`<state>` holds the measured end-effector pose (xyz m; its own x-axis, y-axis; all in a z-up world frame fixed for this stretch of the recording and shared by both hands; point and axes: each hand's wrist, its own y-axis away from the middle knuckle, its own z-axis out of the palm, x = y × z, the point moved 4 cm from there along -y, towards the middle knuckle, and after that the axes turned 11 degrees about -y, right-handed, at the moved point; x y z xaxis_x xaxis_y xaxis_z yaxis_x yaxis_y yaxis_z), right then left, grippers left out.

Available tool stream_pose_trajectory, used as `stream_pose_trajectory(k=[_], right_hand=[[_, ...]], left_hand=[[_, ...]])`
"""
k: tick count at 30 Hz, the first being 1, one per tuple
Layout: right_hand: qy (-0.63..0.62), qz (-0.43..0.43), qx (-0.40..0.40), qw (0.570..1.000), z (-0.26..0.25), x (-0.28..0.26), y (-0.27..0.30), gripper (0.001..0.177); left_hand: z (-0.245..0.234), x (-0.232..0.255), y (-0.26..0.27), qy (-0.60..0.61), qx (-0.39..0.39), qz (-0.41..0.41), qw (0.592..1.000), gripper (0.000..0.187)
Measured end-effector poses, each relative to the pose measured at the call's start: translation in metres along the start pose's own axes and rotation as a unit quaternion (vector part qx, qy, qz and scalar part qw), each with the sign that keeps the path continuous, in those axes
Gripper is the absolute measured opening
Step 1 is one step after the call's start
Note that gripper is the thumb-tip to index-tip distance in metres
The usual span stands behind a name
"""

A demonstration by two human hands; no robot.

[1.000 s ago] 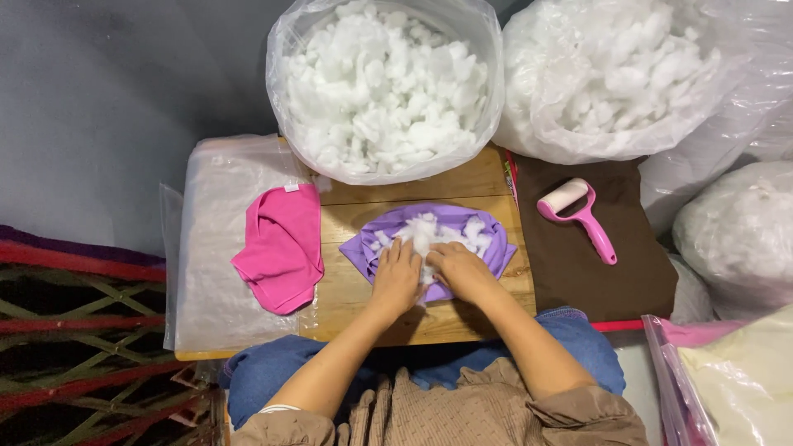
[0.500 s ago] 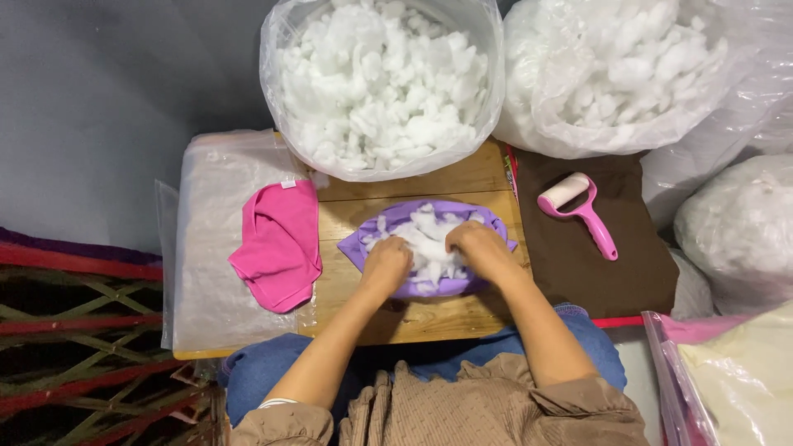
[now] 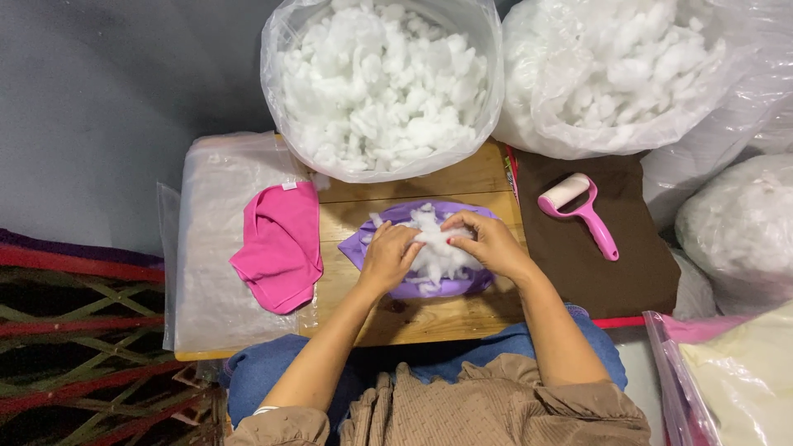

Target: Stuffing a purple fabric pillowcase with white polyester fiberfill from a large bag on a wooden work surface.

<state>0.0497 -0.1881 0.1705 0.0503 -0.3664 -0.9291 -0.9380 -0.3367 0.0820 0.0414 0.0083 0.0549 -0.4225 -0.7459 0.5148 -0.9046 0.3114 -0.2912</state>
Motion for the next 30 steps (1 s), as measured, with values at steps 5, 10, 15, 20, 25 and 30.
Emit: stream_pose_trajectory(k=[5, 10, 15, 20, 25, 30], right_hand=[[-0.210, 0.066, 0.061, 0.974, -0.020, 0.050, -0.007, 0.034], [-0.246, 0.079, 0.087, 0.962, -0.028, 0.050, -0.003, 0.036], [-0.140, 0.006, 0.039, 0.989, -0.023, 0.032, -0.001, 0.057], [-0.019, -0.036, -0.015, 0.999, 0.017, 0.027, -0.006, 0.060], [0.026, -0.029, 0.011, 0.999, 0.003, 0.026, -0.008, 0.019], [-0.072, 0.020, 0.051, 0.996, -0.041, 0.056, -0.002, 0.012]], left_hand=[[-0.020, -0.022, -0.007, 0.223, -0.053, -0.154, 0.961, 0.014], [0.000, -0.037, -0.006, 0.332, -0.092, -0.218, 0.913, 0.011], [0.001, -0.036, -0.006, 0.385, -0.095, -0.226, 0.890, 0.009], [0.003, -0.020, -0.005, 0.382, -0.113, -0.202, 0.895, 0.009], [-0.019, -0.024, -0.009, 0.356, -0.099, -0.227, 0.901, 0.011], [-0.036, -0.041, -0.011, 0.265, -0.074, -0.232, 0.933, 0.016]])
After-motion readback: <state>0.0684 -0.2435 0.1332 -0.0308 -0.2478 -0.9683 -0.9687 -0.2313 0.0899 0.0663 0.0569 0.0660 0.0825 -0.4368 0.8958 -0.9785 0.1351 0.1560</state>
